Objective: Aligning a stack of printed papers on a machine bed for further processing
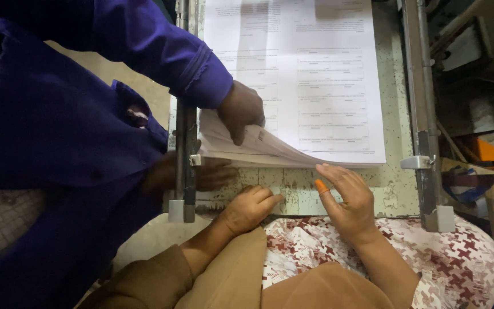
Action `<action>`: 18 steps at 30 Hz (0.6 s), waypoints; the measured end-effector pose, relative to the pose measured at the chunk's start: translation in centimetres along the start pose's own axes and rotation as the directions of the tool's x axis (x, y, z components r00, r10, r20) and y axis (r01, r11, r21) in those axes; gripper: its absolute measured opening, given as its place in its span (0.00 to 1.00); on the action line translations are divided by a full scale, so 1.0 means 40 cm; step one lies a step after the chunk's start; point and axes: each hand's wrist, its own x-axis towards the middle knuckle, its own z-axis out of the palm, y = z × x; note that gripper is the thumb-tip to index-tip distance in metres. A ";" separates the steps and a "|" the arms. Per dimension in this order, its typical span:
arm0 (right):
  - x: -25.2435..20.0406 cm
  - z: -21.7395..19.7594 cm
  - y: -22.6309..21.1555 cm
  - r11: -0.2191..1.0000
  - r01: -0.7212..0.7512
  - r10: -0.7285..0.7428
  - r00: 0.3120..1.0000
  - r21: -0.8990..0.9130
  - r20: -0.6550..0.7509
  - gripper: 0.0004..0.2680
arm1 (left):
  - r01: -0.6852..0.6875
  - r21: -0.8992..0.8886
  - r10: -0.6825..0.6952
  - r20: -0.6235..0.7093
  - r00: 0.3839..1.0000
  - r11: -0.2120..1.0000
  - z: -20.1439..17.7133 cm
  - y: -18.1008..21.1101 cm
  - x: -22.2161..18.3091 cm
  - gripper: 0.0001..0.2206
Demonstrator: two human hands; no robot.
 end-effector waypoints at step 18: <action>-0.001 0.004 -0.003 0.999 -0.001 0.001 1.000 0.036 -0.003 0.12 | 0.106 -0.138 -0.102 0.031 0.994 0.985 -0.038 0.006 0.036 0.08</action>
